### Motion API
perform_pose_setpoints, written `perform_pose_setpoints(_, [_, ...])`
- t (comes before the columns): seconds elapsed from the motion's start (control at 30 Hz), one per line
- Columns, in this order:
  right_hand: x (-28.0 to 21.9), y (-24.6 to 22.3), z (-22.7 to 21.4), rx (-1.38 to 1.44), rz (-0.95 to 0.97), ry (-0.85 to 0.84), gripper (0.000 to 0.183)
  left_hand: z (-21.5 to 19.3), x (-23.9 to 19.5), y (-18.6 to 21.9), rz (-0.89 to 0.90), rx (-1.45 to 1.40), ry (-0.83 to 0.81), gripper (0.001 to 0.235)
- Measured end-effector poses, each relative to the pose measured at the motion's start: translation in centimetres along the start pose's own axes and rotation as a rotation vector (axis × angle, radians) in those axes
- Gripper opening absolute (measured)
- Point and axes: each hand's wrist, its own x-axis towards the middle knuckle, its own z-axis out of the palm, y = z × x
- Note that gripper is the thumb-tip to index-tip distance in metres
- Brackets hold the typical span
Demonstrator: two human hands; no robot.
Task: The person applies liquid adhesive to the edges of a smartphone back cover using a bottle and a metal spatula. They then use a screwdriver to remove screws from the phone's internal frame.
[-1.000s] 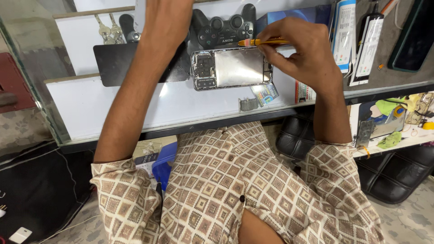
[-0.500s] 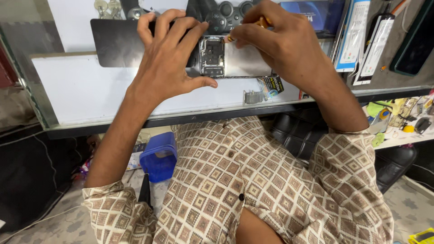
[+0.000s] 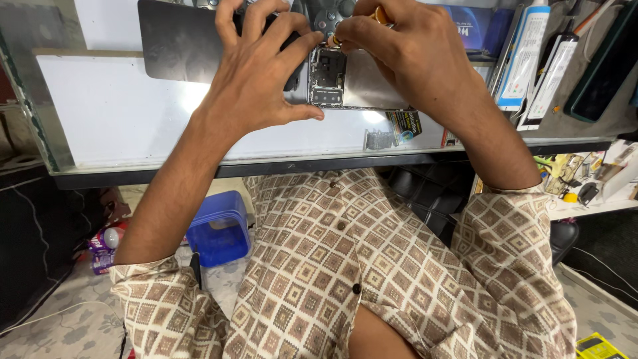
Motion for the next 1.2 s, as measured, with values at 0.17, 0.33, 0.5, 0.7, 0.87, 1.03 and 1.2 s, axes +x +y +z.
perform_pose_setpoints(0.17, [0.2,0.1,0.0,-0.047,-0.042,0.025,0.011,0.1,-0.1,-0.2,-0.001,-0.012,-0.009,0.092])
perform_pose_setpoints(0.33, [1.7,-0.9,-1.6,-0.114,-0.077,-0.05,0.013,0.2,-0.1,-0.1,-0.004,0.0,-0.013,0.093])
perform_pose_setpoints(0.5, [3.9,-2.3,-3.5,-0.35,-0.015,-0.331,0.026,0.4,0.0,-0.2,0.001,-0.007,-0.008,0.09])
perform_pose_setpoints(0.7, [6.5,-2.9,-3.9,-0.36,-0.148,-0.393,0.016,0.1,0.0,-0.1,-0.016,0.037,-0.035,0.085])
perform_pose_setpoints(0.87, [6.9,-2.6,-3.8,-0.231,-0.19,-0.371,0.021,0.3,0.0,0.1,-0.039,-0.017,-0.03,0.088])
perform_pose_setpoints(1.03, [6.4,-1.9,-3.8,-0.295,-0.136,-0.485,0.022,0.4,-0.1,0.0,-0.023,0.005,-0.019,0.086])
perform_pose_setpoints(1.2, [5.8,-1.9,-3.8,-0.21,-0.192,-0.295,0.024,0.5,-0.1,-0.1,-0.015,0.006,-0.026,0.09])
